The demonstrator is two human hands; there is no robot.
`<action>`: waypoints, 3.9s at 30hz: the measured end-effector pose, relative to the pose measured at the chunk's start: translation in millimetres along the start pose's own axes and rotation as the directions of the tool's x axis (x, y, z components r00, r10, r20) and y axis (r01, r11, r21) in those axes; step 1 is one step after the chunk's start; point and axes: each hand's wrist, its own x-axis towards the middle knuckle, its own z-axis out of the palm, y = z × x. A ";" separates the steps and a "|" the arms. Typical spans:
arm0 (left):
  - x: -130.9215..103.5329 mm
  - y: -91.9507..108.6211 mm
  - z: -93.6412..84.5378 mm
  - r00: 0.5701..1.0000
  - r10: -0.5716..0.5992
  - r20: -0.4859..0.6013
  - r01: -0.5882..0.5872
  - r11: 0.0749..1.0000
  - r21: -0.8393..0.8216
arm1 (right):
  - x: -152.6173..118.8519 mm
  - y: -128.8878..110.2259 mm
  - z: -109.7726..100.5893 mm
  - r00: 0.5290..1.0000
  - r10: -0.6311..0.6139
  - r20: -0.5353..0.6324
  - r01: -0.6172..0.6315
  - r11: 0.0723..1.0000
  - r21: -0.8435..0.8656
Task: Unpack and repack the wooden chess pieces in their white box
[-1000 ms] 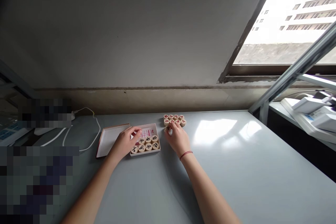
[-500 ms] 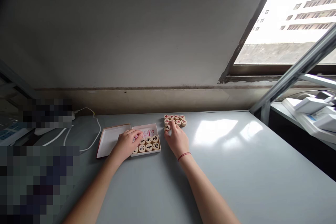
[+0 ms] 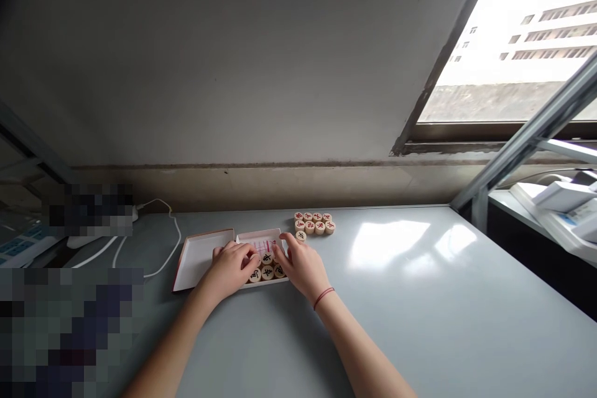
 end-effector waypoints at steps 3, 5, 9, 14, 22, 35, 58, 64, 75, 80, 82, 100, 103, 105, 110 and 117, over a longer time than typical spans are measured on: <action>2.1 0.0 -0.8 0.995 0.015 -0.101 -0.021 0.998 -0.054 | -0.3 -1.3 -2.7 0.994 -0.037 -0.101 0.041 0.999 0.036; 2.9 3.2 -3.9 0.981 0.013 -0.192 -0.043 0.987 -0.152 | -1.8 -5.9 -4.0 0.976 -0.139 -0.166 0.148 0.988 0.044; 1.3 14.3 -11.6 0.988 0.007 -0.153 -0.082 0.872 -0.483 | -6.0 -18.0 -1.9 0.918 -0.334 -0.211 0.353 0.934 0.054; 0.2 18.1 -8.7 0.994 -0.041 -0.103 -0.031 0.789 -0.614 | -3.5 -15.3 -3.1 0.910 -0.339 -0.238 0.367 0.926 0.085; 5.9 6.7 -3.4 0.972 -0.135 -0.190 -0.012 0.785 -0.619 | 11.3 34.3 -42.7 0.971 0.023 -0.237 -0.027 0.999 -0.017; 4.3 8.0 1.0 0.966 -0.013 -0.258 -0.101 0.901 -0.422 | 8.3 43.0 -40.9 0.993 0.096 -0.064 -0.104 0.984 -0.148; 4.6 3.0 13.8 0.976 0.144 -0.163 -0.158 0.984 -0.081 | 5.6 48.2 -34.4 0.992 0.129 -0.009 -0.127 0.966 -0.225; 2.8 4.6 14.7 0.991 0.109 -0.082 -0.117 0.989 -0.095 | 6.2 44.3 -33.0 0.979 0.203 0.026 -0.190 0.950 -0.249; 1.8 6.9 13.3 0.994 0.101 -0.046 -0.102 0.995 -0.018 | 7.5 46.3 -33.2 0.976 0.217 0.008 -0.206 0.940 -0.273; -0.5 10.6 17.0 0.995 0.092 -0.049 -0.090 0.995 0.049 | 5.8 30.5 -39.7 0.984 0.139 -0.112 -0.159 0.967 -0.197; -1.1 12.1 17.5 0.995 0.090 -0.053 -0.087 0.994 0.059 | 4.5 18.4 -35.7 0.992 0.081 -0.095 -0.090 0.991 -0.098; 2.7 12.7 15.9 0.982 0.104 -0.158 -0.133 0.973 -0.187 | -3.8 -10.5 -11.6 0.975 -0.162 -0.154 0.176 0.981 0.082; 1.9 17.7 10.1 0.968 0.051 -0.246 -0.141 0.921 -0.364 | -5.8 -16.2 -8.6 0.929 -0.335 -0.159 0.345 0.938 0.041; 1.2 22.2 5.2 0.974 -0.006 -0.225 -0.110 0.860 -0.498 | -5.8 -19.6 -7.7 0.897 -0.410 -0.165 0.420 0.907 0.034; 2.1 22.1 1.2 0.982 -0.053 -0.183 -0.057 0.835 -0.548 | 2.4 -4.1 -22.6 0.925 -0.294 -0.240 0.315 0.948 0.050; 3.8 8.1 14.0 0.973 0.039 -0.227 -0.049 0.998 -0.040 | 6.0 63.8 -62.5 0.941 0.257 -0.222 -0.283 0.955 -0.095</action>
